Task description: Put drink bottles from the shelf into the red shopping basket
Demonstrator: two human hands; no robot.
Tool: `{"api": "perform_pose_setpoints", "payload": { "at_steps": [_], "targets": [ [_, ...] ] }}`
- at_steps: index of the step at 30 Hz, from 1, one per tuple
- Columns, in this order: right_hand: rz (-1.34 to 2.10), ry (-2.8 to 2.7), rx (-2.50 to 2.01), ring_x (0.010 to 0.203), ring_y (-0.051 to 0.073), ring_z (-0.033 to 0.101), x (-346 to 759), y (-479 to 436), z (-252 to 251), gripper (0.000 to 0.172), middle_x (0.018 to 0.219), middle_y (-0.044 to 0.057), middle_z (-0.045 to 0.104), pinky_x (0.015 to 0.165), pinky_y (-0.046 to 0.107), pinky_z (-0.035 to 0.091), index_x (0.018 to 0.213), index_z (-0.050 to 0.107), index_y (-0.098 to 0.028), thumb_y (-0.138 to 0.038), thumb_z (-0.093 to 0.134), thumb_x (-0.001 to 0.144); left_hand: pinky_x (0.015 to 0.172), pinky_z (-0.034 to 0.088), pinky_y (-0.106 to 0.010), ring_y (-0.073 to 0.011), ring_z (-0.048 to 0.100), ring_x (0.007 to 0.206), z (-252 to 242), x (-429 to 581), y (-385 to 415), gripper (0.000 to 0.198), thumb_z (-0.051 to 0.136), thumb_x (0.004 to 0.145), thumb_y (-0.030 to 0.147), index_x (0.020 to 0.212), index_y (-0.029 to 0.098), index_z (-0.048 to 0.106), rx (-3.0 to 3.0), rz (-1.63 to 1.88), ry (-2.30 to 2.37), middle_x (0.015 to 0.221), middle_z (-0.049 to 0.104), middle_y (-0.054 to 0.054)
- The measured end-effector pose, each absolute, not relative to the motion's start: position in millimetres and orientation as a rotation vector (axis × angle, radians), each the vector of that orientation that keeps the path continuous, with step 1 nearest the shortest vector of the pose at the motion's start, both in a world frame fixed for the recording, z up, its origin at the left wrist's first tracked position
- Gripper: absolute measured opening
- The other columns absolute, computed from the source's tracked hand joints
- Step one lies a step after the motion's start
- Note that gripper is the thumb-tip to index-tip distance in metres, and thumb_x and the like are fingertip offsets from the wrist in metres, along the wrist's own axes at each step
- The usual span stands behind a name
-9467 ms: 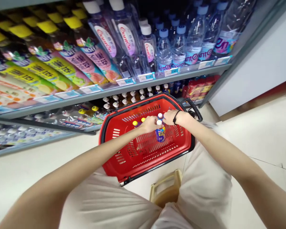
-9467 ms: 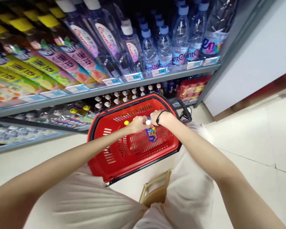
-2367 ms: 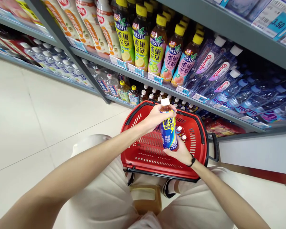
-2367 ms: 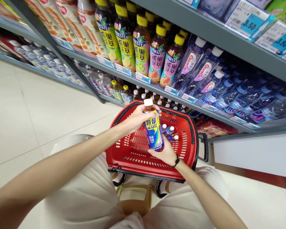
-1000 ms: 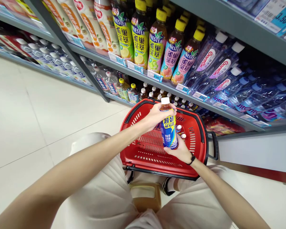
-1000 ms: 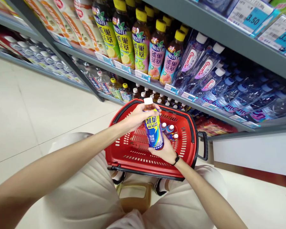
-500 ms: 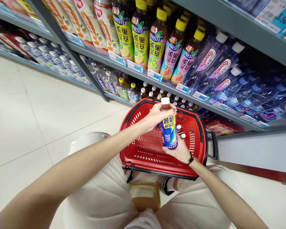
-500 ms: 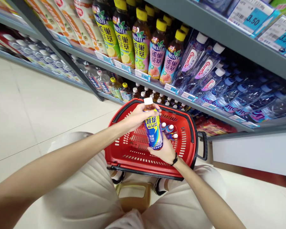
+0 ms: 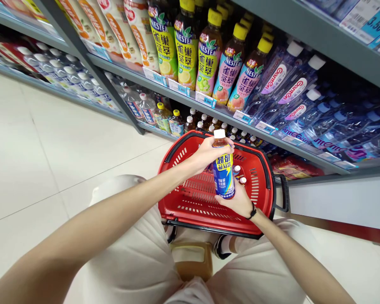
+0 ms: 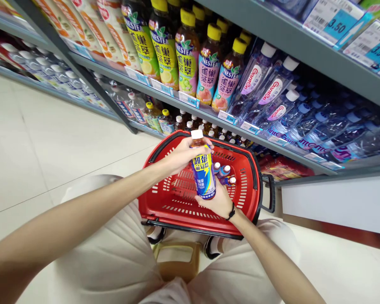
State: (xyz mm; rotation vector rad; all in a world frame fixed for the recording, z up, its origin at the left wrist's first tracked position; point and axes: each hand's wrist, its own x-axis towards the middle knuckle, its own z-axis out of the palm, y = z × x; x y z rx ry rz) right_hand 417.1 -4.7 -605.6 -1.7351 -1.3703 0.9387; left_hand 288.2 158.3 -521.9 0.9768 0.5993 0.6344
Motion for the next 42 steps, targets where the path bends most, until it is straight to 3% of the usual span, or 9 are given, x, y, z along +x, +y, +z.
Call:
{"api": "perform_pose_setpoints", "payload": {
  "at_steps": [11,18,26,32,42],
  "targets": [
    [0.938,-1.392,-1.726,0.099,0.028,0.074,417.3,-4.4,-606.0,0.072,0.117,0.013,0.076,0.094,0.046,0.06,0.131,0.055,-0.018,-0.047,0.085,0.073,0.083,0.052,-0.032,-0.0139,0.064,0.084,-523.6,287.7,157.8,0.021,0.074,0.074,0.015,0.093,0.013,0.066,0.97,0.632,0.59,0.098,0.069,-0.006],
    [0.926,-1.304,-1.852,0.099,0.031,0.074,417.6,-5.1,-601.9,0.084,0.118,0.015,0.075,0.089,0.046,0.06,0.137,0.048,-0.018,-0.047,0.088,0.069,0.078,0.051,-0.034,-0.0171,0.065,0.083,-526.0,290.0,161.9,0.028,0.078,0.07,0.019,0.095,0.015,0.067,0.987,0.648,0.631,0.095,0.069,-0.005],
    [0.792,-1.412,-1.86,0.082,0.028,0.076,424.6,-1.9,-597.7,0.065,0.1,0.009,0.08,0.079,0.042,0.063,0.123,0.062,-0.019,-0.051,0.087,0.073,0.084,0.051,-0.034,-0.0166,0.065,0.085,-525.0,289.7,165.6,0.026,0.077,0.069,0.019,0.092,0.015,0.067,0.956,0.706,0.621,0.095,0.07,-0.006],
    [0.726,-1.462,-1.9,0.086,0.03,0.078,423.5,-2.4,-597.2,0.062,0.102,0.01,0.079,0.077,0.041,0.063,0.121,0.064,-0.021,-0.055,0.086,0.074,0.078,0.052,-0.035,-0.0176,0.065,0.083,-529.1,289.4,163.3,0.029,0.079,0.07,0.019,0.096,0.016,0.067,0.989,0.679,0.627,0.094,0.07,-0.006],
    [0.745,-1.438,-1.938,0.093,0.031,0.077,424.7,-5.5,-598.4,0.078,0.109,0.011,0.078,0.077,0.04,0.061,0.134,0.054,-0.022,-0.056,0.088,0.073,0.081,0.051,-0.035,-0.0174,0.066,0.084,-526.6,289.5,165.7,0.024,0.077,0.07,0.018,0.092,0.015,0.068,0.965,0.704,0.659,0.096,0.071,-0.007]
  ]
}}
